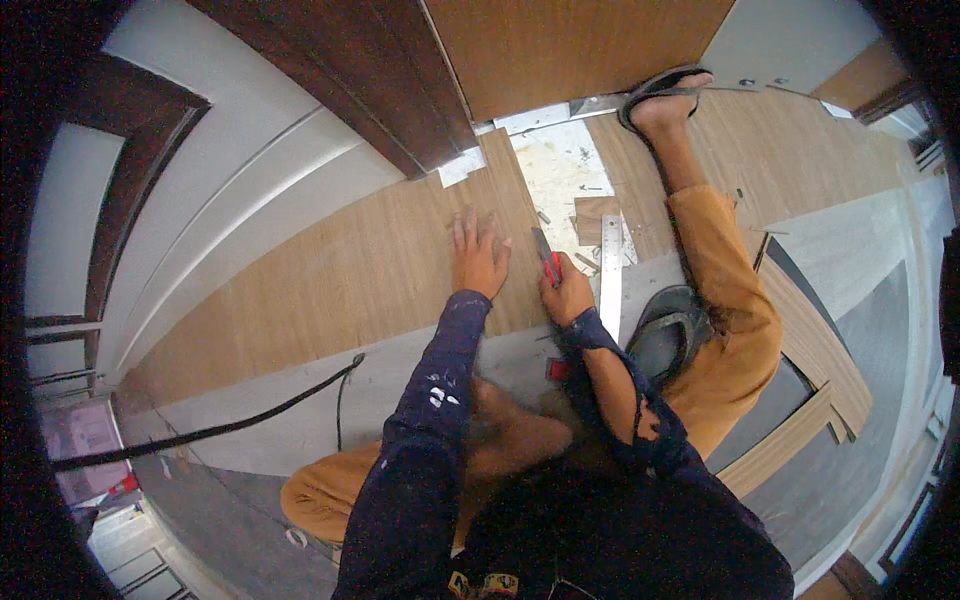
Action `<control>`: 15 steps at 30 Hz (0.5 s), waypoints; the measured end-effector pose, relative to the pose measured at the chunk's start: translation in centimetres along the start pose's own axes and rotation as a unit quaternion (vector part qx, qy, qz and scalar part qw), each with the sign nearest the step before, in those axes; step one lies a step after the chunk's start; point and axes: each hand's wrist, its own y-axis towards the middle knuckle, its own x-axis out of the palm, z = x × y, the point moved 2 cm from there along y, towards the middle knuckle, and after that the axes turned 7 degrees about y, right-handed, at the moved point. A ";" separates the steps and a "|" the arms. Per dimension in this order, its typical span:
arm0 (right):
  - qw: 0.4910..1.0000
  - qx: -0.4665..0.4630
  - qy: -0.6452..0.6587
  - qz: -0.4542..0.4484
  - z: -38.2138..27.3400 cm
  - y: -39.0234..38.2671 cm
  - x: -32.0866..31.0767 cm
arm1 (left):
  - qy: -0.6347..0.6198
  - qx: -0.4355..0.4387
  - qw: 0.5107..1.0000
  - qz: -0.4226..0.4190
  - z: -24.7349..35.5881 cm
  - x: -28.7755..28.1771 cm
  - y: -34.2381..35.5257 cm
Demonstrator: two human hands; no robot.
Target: The person uses a utility knife and a metal ruler to score and cut a strip from a flooring tile while sitting on the floor, then fits the cut piece against the wall.
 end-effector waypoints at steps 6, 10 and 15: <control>0.992 0.004 -0.074 -0.107 -0.7 1.1 -2.9 | -0.001 -0.033 0.999 -0.015 0.6 0.1 -0.5; 0.992 0.007 -0.051 -0.114 -1.3 0.7 -3.1 | 0.032 -0.011 0.999 -0.030 0.4 0.2 0.3; 0.993 0.008 -0.108 -0.045 -3.1 -2.7 -3.2 | 0.021 -0.035 0.998 -0.043 0.0 0.3 0.0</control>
